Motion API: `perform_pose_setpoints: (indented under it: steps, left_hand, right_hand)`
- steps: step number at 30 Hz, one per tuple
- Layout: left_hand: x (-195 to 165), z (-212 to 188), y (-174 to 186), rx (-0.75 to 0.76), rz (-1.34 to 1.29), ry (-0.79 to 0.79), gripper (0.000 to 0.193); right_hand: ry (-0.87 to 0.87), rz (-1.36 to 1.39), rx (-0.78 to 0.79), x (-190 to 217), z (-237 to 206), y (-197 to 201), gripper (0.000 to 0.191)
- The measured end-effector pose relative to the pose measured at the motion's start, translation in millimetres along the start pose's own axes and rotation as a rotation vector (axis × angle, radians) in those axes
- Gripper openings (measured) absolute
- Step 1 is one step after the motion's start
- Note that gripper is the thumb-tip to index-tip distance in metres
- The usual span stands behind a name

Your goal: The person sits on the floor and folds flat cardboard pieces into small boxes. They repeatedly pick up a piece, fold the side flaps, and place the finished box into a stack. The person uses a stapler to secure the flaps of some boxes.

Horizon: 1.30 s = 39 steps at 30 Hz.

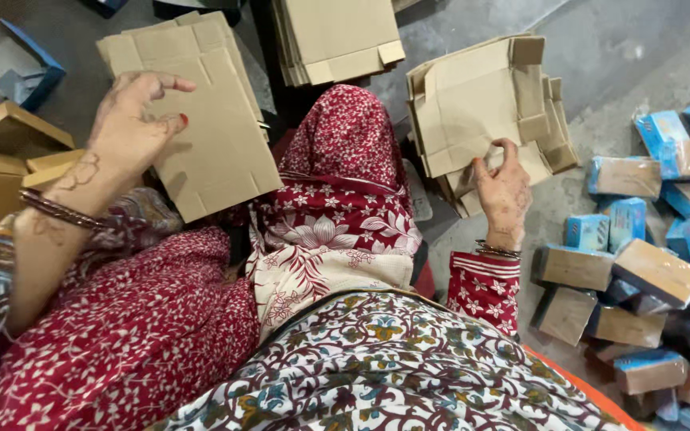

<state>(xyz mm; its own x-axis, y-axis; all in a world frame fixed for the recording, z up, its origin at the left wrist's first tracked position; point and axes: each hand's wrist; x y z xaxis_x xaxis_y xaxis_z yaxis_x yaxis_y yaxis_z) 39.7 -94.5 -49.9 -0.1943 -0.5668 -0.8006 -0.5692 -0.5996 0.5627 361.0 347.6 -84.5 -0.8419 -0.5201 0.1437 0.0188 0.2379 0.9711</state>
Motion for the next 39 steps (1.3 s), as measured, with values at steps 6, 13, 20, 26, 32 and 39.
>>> perform_pose_setpoints:
  steps: [6,13,20,26,32,39]
  left_hand:
    - [-85,29,-40,0.467,0.444,-0.101,0.037]
    - [-142,75,-213,0.503,0.18,-0.124,0.064]
    - [-141,113,-342,-0.126,-0.45,-0.311,0.057]
    - [-207,86,-328,0.038,-0.718,-0.209,0.043]
    - [-253,52,-334,0.003,-0.833,-0.814,0.05]
    - [-156,55,-374,0.202,0.234,-0.33,0.056]
  right_hand:
    - [0.081,0.055,-0.102,-15,-3,-5,0.046]
    - [0.052,0.136,-0.102,-30,-8,-10,0.048]
    - [0.074,0.139,-0.088,-45,0,-18,0.053]
    - [0.269,1.037,-0.295,-65,-9,10,0.065]
    - [0.069,1.188,-0.567,-90,-32,29,0.066]
    - [0.11,0.375,-0.236,-88,-21,-39,0.066]
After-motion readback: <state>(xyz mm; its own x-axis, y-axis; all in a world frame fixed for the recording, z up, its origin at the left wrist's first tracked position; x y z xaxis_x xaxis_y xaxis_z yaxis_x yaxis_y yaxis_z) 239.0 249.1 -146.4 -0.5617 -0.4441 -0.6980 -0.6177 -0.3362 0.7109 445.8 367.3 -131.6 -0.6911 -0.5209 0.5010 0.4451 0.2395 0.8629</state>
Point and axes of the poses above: each hand's wrist, its own z-axis towards the middle knuckle, its own y-axis out of the back of the hand, x = y × z, and after that the axes turned 8 degrees about -z, right-handed
